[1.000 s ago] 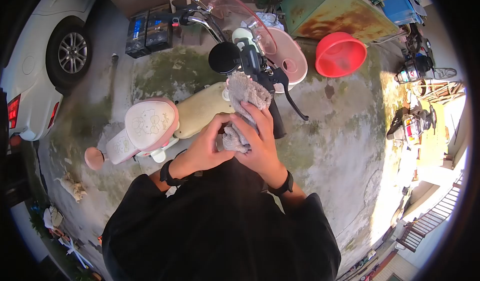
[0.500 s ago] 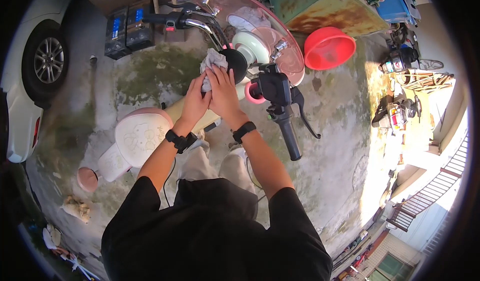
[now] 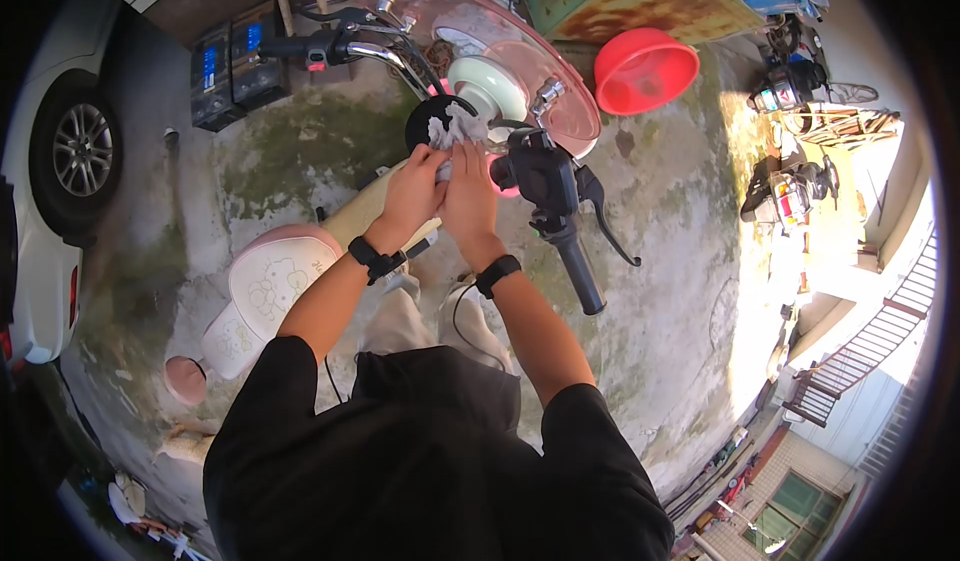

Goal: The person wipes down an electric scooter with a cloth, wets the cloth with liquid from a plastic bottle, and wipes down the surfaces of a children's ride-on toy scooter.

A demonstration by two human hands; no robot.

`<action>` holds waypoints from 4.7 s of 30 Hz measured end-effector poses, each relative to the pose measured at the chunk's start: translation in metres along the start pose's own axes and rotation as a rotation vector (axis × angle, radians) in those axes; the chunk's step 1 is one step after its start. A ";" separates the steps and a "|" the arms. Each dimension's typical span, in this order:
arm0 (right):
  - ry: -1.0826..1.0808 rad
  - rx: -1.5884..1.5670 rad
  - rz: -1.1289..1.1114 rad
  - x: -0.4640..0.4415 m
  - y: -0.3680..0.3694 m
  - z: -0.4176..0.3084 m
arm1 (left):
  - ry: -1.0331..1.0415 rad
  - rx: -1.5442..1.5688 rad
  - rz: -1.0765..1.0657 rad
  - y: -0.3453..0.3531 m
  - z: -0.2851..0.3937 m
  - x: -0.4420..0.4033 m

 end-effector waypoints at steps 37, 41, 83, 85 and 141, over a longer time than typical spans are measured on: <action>0.007 0.080 -0.004 -0.064 0.009 0.012 | -0.010 -0.096 0.145 -0.005 0.001 -0.066; 0.175 -0.069 0.079 -0.073 0.011 0.026 | 0.003 -0.092 0.192 0.002 0.006 -0.090; 0.130 -1.245 0.448 -0.085 -0.103 -0.085 | 0.278 0.989 0.177 -0.130 0.103 -0.041; 0.162 -1.240 0.501 -0.101 -0.098 -0.083 | 0.248 0.830 0.221 -0.129 0.092 -0.063; 0.104 -0.018 0.057 -0.113 0.034 -0.056 | 0.105 0.096 0.081 -0.105 -0.048 -0.074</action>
Point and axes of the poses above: each hand's wrist, its own x-axis away from the middle knuckle, its own y-axis out of the palm, z = x × y, the point moved 3 cm from there along -x, towards the middle knuckle, and after that the axes turned 2 degrees about -x, right-handed, at the moved point
